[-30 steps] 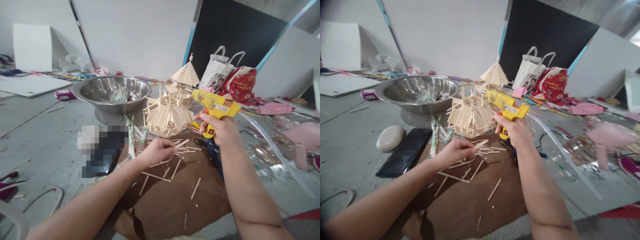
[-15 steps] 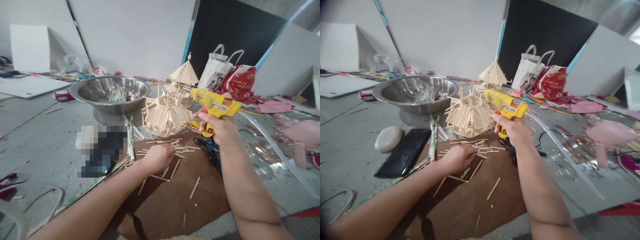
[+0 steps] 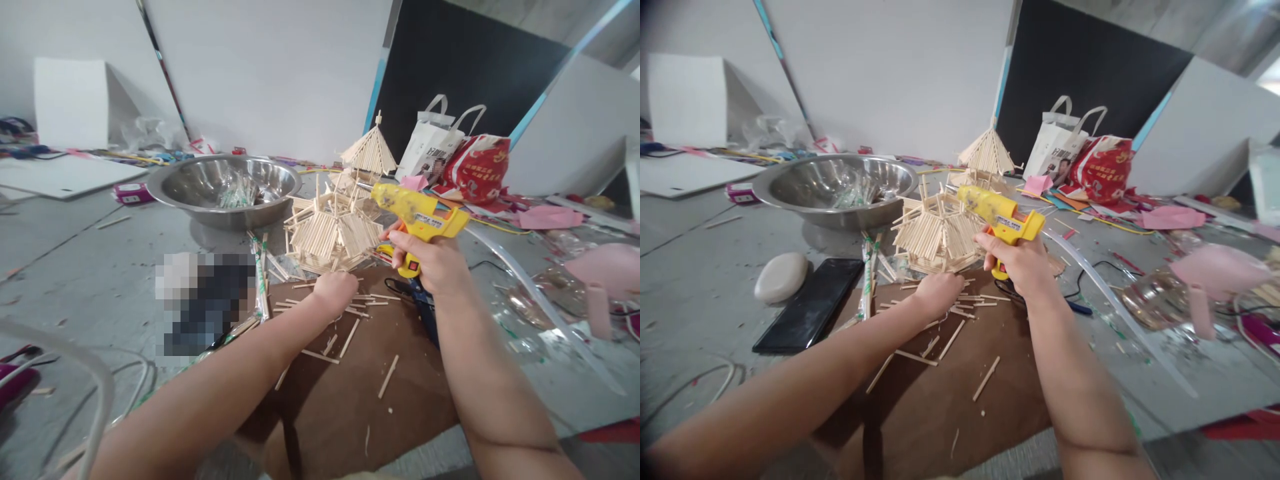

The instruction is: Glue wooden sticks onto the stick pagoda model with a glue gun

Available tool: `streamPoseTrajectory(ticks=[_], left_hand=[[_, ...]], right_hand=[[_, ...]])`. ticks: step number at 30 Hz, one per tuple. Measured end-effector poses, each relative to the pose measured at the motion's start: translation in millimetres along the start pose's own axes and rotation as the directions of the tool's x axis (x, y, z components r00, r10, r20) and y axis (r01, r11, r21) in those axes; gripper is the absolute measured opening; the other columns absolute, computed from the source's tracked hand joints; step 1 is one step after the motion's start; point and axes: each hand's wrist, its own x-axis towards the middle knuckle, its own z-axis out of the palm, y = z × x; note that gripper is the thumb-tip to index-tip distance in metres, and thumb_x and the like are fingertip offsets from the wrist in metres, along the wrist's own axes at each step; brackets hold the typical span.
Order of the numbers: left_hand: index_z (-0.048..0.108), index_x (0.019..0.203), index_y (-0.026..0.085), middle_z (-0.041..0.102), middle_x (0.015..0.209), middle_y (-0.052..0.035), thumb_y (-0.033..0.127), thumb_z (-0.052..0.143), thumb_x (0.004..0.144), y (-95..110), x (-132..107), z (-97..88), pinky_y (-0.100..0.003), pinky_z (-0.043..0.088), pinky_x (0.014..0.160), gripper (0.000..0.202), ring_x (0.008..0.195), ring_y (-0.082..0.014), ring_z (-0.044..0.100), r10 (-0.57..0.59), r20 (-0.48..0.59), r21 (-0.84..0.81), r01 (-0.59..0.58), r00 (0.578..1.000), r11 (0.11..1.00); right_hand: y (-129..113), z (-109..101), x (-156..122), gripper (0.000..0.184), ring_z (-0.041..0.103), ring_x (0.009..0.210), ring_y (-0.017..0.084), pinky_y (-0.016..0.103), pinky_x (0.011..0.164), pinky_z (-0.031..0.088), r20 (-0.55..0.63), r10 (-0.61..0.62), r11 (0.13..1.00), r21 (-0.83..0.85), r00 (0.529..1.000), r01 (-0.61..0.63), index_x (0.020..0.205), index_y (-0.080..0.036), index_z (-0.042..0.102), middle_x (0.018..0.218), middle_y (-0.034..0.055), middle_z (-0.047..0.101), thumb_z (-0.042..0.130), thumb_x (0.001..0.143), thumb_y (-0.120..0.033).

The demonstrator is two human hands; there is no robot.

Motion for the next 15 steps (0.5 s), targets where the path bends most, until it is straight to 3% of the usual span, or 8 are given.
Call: streamPoseTrajectory(ticks=[6, 11, 15], left_hand=[[0.065, 0.063, 0.009, 0.063, 0.075, -0.0211, 0.004, 0.046, 0.070, 9, 11, 0.6, -0.042, 0.041, 0.068, 0.021, 0.079, -0.0323, 0.059, -0.020, 0.094, 0.086, 0.012, 0.995, 0.996], [0.066, 0.081, 0.007, 0.063, 0.085, -0.0207, 0.004, 0.040, 0.074, 15, 12, -7.6, -0.039, 0.042, 0.072, 0.027, 0.086, -0.0289, 0.058, -0.052, 0.178, 0.149, 0.025, 0.983, 0.988], [0.065, 0.084, 0.007, 0.063, 0.088, -0.0208, 0.002, 0.039, 0.072, 16, 10, -13.5, -0.038, 0.043, 0.072, 0.029, 0.089, -0.0282, 0.057, -0.049, 0.225, 0.181, 0.008, 0.973, 0.984]], right_hand=[[1, 1, 0, 0.016, 0.047, 0.034, 0.006, 0.022, 0.035, 0.036, 0.020, 0.010, 1.000, 0.020, 1.000, -0.011, 0.067, -0.018, 0.054, 0.061, -0.0034, 0.056, 0.065, 0.061, -0.028], [3, 0, 0, 0.017, 0.047, 0.035, 0.006, 0.021, 0.035, 0.036, 0.022, 0.020, 1.000, 0.016, 1.000, -0.020, 0.067, -0.017, 0.055, 0.061, -0.0022, 0.058, 0.065, 0.061, -0.029], [4, 0, 0, 0.018, 0.047, 0.035, 0.006, 0.021, 0.035, 0.036, 0.028, 0.020, 1.000, 0.020, 0.999, -0.020, 0.067, -0.017, 0.055, 0.059, -0.0028, 0.057, 0.066, 0.060, -0.029]])
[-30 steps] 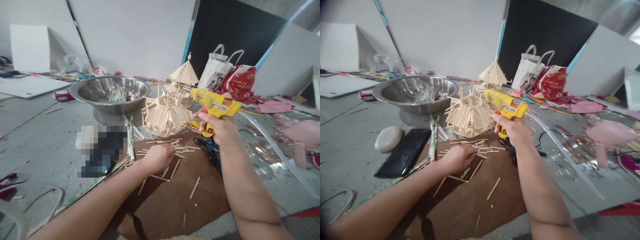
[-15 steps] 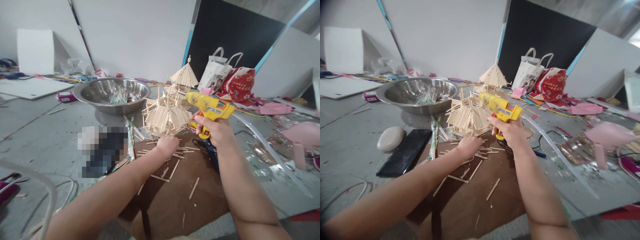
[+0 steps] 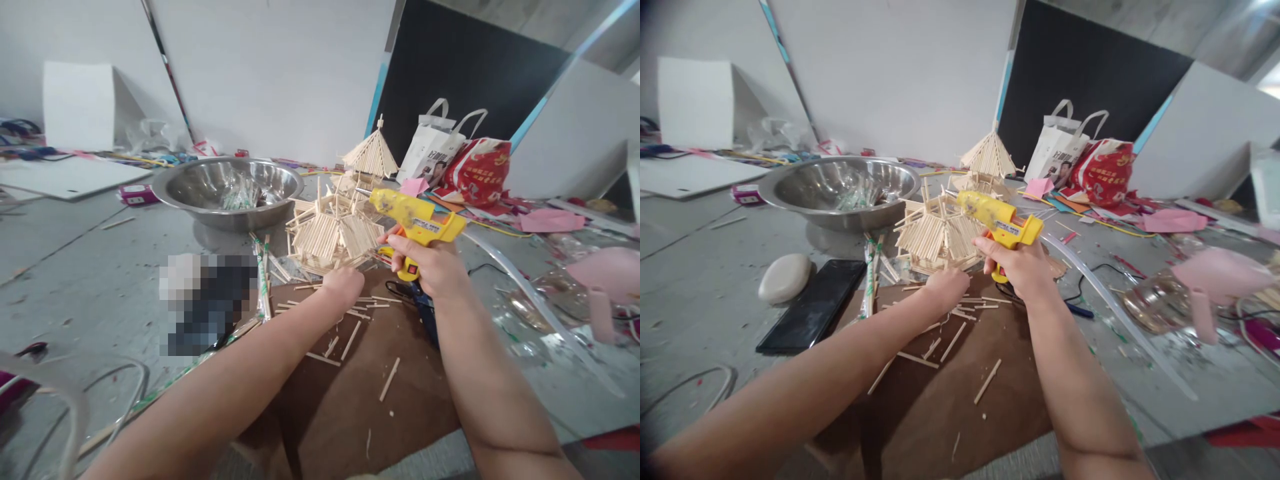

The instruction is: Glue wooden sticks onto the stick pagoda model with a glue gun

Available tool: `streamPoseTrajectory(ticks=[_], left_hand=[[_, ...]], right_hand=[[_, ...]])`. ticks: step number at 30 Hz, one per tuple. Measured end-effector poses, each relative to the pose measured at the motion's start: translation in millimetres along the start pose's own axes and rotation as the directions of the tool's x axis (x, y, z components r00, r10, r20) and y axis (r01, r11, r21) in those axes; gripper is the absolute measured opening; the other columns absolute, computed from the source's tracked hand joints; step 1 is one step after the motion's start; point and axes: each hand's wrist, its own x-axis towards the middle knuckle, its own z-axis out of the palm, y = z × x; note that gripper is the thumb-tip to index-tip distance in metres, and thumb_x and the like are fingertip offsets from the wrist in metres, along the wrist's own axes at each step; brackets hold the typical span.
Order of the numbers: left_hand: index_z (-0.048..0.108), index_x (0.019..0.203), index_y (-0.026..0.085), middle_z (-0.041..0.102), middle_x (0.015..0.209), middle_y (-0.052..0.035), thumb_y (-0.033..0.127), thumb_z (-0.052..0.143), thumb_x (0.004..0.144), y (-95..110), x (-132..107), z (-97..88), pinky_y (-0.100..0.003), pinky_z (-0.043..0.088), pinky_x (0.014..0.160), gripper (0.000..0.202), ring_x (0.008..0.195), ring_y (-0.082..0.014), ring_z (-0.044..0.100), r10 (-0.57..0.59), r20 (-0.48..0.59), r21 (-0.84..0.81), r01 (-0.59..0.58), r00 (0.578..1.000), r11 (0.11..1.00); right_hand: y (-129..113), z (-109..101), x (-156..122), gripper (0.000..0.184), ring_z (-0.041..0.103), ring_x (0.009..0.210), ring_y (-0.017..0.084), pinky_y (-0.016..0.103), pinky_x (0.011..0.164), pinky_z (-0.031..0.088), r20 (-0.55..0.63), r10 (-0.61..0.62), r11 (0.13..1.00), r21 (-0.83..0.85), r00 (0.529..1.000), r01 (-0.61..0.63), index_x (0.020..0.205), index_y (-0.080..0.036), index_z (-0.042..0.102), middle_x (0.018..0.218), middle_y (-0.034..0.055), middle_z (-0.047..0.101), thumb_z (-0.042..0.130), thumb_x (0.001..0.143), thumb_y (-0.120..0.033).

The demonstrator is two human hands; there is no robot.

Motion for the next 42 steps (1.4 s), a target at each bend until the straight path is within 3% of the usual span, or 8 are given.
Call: streamPoseTrajectory(ticks=[4, 7, 9, 14, 17, 27, 34, 42], left_hand=[[0.063, 0.081, 0.009, 0.063, 0.079, -0.0165, 0.007, 0.040, 0.072, -2, -10, -4.3, -0.033, 0.043, 0.063, 0.025, 0.074, -0.0239, 0.059, 0.078, -0.083, 0.010, -0.077, 0.994, 0.997], [0.058, 0.072, 0.014, 0.061, 0.064, -0.0073, 0.014, 0.045, 0.069, -4, -23, -13.0, -0.026, 0.040, 0.054, 0.014, 0.057, -0.0156, 0.055, 0.204, -0.268, -0.183, -0.258, 0.942, 0.949], [0.053, 0.064, 0.016, 0.058, 0.057, -0.0017, 0.013, 0.048, 0.065, -7, -32, -20.6, -0.021, 0.037, 0.048, 0.006, 0.048, -0.0094, 0.050, 0.186, -0.333, -0.434, -0.326, 0.924, 0.840], [0.044, 0.065, 0.017, 0.059, 0.058, 0.0004, 0.020, 0.047, 0.070, -12, -45, -31.7, -0.016, 0.024, 0.031, 0.006, 0.029, -0.0024, 0.035, 0.098, -0.116, -0.907, -0.145, 0.988, 0.394], [0.046, 0.066, 0.017, 0.058, 0.055, 0.0009, 0.023, 0.049, 0.071, -15, -46, -32.6, -0.016, 0.023, 0.029, 0.009, 0.029, -0.0025, 0.036, 0.127, -0.082, -0.935, -0.120, 0.989, 0.332], [0.051, 0.061, 0.014, 0.058, 0.054, 0.0016, 0.022, 0.050, 0.071, -16, -50, -37.5, -0.015, 0.028, 0.033, 0.012, 0.032, -0.0016, 0.038, 0.183, -0.016, -0.899, -0.095, 0.983, 0.428], [0.053, 0.069, 0.014, 0.059, 0.057, 0.0015, 0.035, 0.056, 0.069, -16, -48, -22.3, -0.016, 0.024, 0.031, 0.021, 0.031, -0.0011, 0.035, 0.112, -0.037, -0.956, -0.067, 0.993, 0.284], [0.054, 0.067, 0.014, 0.055, 0.051, 0.0032, 0.038, 0.060, 0.065, -10, -44, -3.0, -0.016, 0.020, 0.030, 0.024, 0.030, -0.0011, 0.033, -0.204, -0.138, -0.988, -0.148, 0.969, -0.035]], right_hand=[[1, 0, 1, 0.019, 0.048, 0.037, 0.006, 0.021, 0.038, 0.040, -0.029, 0.017, 1.000, -0.004, 0.999, -0.017, 0.067, -0.017, 0.056, 0.063, -0.0019, 0.059, 0.066, 0.059, -0.030], [5, 1, 2, 0.020, 0.053, 0.046, 0.008, 0.024, 0.048, 0.047, -0.053, 0.054, 0.999, 0.000, 0.997, -0.054, 0.070, -0.017, 0.058, 0.068, -0.0008, 0.061, 0.068, 0.057, -0.029], [9, 2, 2, 0.020, 0.057, 0.057, 0.010, 0.026, 0.058, 0.049, -0.062, 0.050, 0.999, 0.010, 0.997, -0.049, 0.071, -0.018, 0.060, 0.071, -0.0009, 0.062, 0.069, 0.056, -0.026], [11, 10, -2, 0.021, 0.059, 0.072, 0.012, 0.028, 0.072, 0.047, -0.054, -0.037, 0.998, 0.039, 0.998, 0.039, 0.071, -0.020, 0.061, 0.074, -0.0020, 0.064, 0.070, 0.053, -0.017], [13, 15, -5, 0.020, 0.059, 0.070, 0.012, 0.029, 0.071, 0.048, -0.031, -0.015, 1.000, 0.025, 0.999, 0.016, 0.071, -0.021, 0.062, 0.073, -0.0022, 0.064, 0.070, 0.053, -0.017], [22, 23, -7, 0.020, 0.060, 0.075, 0.014, 0.031, 0.075, 0.046, 0.031, 0.042, 0.999, -0.020, 0.999, -0.042, 0.076, -0.020, 0.063, 0.078, -0.0008, 0.066, 0.067, 0.056, -0.022], [21, 25, -3, 0.022, 0.060, 0.072, 0.013, 0.029, 0.071, 0.047, -0.142, -0.009, 0.998, 0.064, 0.990, 0.018, 0.074, -0.019, 0.059, 0.077, -0.0005, 0.064, 0.067, 0.054, -0.017], [26, 26, 1, 0.025, 0.059, 0.073, 0.012, 0.028, 0.069, 0.047, -0.185, -0.002, 0.983, 0.182, 0.983, 0.036, 0.077, -0.019, 0.057, 0.085, 0.0000, 0.062, 0.068, 0.055, -0.018]])
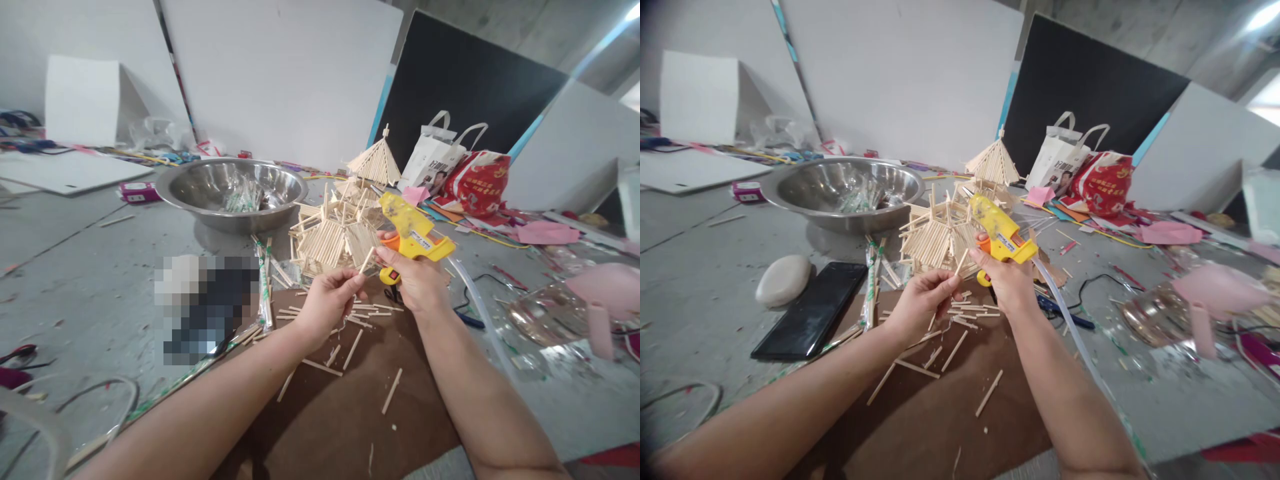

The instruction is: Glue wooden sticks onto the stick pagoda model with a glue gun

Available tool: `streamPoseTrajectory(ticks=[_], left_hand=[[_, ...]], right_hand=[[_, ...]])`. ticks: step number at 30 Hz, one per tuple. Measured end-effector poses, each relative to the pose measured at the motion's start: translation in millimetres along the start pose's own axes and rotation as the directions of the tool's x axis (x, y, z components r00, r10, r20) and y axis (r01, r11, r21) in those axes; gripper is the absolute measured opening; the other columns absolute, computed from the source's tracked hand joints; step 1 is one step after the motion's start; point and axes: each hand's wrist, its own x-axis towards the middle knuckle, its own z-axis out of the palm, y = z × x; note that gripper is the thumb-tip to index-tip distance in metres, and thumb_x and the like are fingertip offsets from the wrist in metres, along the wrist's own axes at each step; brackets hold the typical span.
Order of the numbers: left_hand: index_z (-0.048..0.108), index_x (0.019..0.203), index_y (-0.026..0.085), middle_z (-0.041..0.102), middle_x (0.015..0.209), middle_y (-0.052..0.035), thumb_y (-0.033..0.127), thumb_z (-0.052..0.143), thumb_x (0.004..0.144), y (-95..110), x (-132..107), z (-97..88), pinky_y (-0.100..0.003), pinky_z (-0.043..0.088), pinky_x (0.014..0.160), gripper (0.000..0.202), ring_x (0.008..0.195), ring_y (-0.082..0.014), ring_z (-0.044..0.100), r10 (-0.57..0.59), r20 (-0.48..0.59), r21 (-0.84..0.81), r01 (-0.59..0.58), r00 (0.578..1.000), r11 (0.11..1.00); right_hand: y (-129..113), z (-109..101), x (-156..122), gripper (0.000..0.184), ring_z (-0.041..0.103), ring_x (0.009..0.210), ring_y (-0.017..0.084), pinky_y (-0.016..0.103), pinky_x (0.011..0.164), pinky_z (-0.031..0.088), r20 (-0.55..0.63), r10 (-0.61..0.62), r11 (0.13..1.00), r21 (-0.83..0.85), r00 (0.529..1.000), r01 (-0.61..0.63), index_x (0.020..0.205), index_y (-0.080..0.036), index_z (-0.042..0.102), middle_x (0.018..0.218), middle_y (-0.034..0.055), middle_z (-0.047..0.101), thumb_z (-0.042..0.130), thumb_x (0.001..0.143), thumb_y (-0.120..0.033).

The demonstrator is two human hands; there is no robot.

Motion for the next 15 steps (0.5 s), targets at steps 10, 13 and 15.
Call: streamPoseTrajectory(ticks=[10, 13, 15], left_hand=[[0.055, 0.079, 0.016, 0.047, 0.045, 0.0069, 0.040, 0.057, 0.067, -29, 3, 1.4, -0.015, 0.021, 0.029, 0.027, 0.029, -0.0024, 0.033, -0.120, -0.171, -0.295, 0.065, 0.978, 0.953], [0.055, 0.079, 0.016, 0.047, 0.045, 0.0068, 0.040, 0.057, 0.067, -31, 6, -3.1, -0.015, 0.021, 0.029, 0.027, 0.029, -0.0025, 0.033, -0.083, -0.170, -0.275, 0.034, 0.982, 0.961], [0.055, 0.078, 0.015, 0.047, 0.045, 0.0066, 0.040, 0.057, 0.067, -31, 9, -6.3, -0.015, 0.021, 0.029, 0.027, 0.029, -0.0026, 0.034, -0.079, -0.164, -0.274, 0.032, 0.983, 0.961]], right_hand=[[-6, -6, 2, 0.023, 0.055, 0.054, 0.008, 0.025, 0.055, 0.048, 0.028, 0.026, 1.000, 0.006, 0.999, -0.026, 0.074, -0.018, 0.057, 0.077, -0.0014, 0.060, 0.069, 0.054, -0.018], [-5, -6, 1, 0.022, 0.055, 0.053, 0.007, 0.023, 0.056, 0.048, 0.043, 0.045, 0.999, -0.015, 0.998, -0.044, 0.075, -0.018, 0.058, 0.077, -0.0021, 0.060, 0.069, 0.055, -0.018], [-5, -6, 1, 0.021, 0.055, 0.053, 0.006, 0.022, 0.056, 0.048, 0.049, 0.053, 0.998, -0.023, 0.997, -0.052, 0.074, -0.018, 0.058, 0.077, -0.0026, 0.060, 0.069, 0.056, -0.018]])
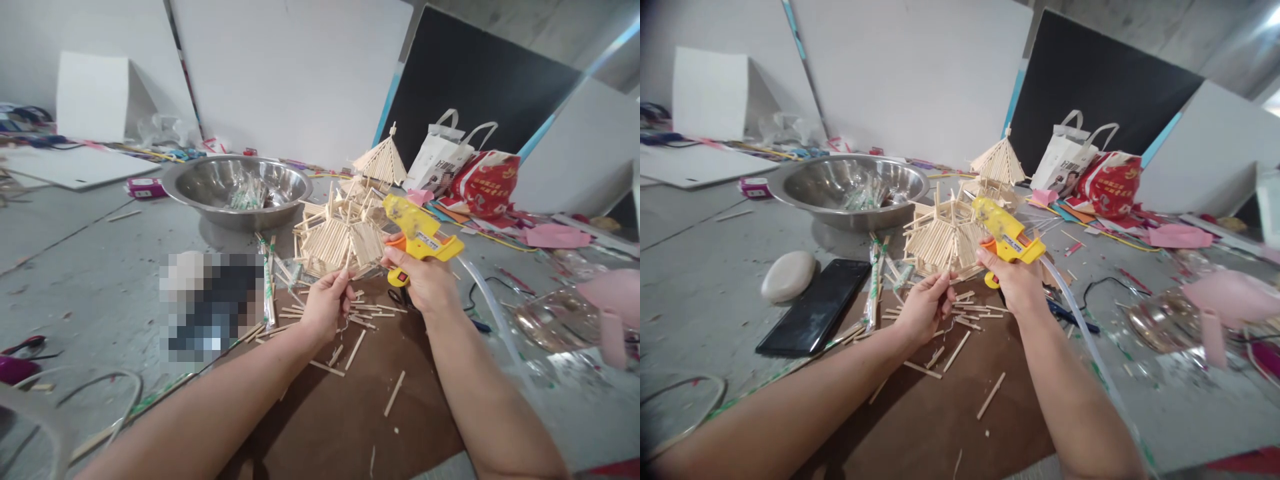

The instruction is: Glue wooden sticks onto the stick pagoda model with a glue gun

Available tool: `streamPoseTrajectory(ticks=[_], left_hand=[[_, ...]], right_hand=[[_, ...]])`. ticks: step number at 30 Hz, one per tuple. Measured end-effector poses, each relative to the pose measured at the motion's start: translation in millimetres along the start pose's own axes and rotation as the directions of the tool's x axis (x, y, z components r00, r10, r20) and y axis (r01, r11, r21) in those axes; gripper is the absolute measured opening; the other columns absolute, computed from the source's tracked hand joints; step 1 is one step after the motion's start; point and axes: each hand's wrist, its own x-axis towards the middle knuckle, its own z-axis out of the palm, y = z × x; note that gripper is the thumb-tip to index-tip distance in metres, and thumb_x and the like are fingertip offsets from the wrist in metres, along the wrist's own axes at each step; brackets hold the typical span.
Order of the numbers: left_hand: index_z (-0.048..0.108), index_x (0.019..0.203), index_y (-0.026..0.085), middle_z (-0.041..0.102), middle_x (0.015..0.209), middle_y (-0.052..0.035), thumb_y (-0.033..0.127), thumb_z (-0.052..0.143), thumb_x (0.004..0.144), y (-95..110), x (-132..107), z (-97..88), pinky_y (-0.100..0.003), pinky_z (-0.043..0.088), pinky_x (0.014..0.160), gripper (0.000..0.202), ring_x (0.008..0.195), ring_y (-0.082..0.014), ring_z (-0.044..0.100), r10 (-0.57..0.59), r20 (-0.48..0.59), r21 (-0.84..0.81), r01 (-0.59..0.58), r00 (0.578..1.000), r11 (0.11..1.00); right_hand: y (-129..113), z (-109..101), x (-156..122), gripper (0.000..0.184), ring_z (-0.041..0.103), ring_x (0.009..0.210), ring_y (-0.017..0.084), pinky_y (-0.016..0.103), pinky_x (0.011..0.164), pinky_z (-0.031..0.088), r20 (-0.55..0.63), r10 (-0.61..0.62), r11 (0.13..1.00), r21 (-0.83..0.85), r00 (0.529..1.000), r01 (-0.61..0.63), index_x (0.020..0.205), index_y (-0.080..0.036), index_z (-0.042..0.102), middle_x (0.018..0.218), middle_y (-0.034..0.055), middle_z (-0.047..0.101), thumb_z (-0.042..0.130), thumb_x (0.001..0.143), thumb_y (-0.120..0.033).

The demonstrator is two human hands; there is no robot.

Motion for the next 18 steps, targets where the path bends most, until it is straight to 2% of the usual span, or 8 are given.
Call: streamPoseTrajectory(ticks=[8, 18], left_hand=[[0.054, 0.076, 0.014, 0.047, 0.044, 0.0064, 0.035, 0.057, 0.068, 6.5, 7.1, -4.4, -0.014, 0.022, 0.029, 0.022, 0.029, -0.0023, 0.033, -0.067, 0.018, -0.059, 0.068, 0.998, 0.996], [0.056, 0.073, 0.014, 0.047, 0.043, 0.0062, 0.033, 0.059, 0.067, 9.4, 9.8, -6.1, -0.013, 0.022, 0.030, 0.020, 0.029, -0.0018, 0.033, -0.132, 0.013, -0.100, 0.133, 0.991, 0.986]], right_hand=[[-3.1, -0.8, -1.0, 0.022, 0.057, 0.051, 0.007, 0.023, 0.052, 0.049, 0.074, 0.017, 0.999, -0.052, 0.997, -0.013, 0.079, -0.018, 0.059, 0.080, -0.0019, 0.060, 0.067, 0.059, -0.021], [-6.9, -1.0, -0.8, 0.021, 0.054, 0.049, 0.006, 0.021, 0.049, 0.047, 0.061, 0.022, 0.995, -0.101, 0.998, -0.016, 0.075, -0.019, 0.058, 0.076, -0.0022, 0.061, 0.068, 0.058, -0.025]])
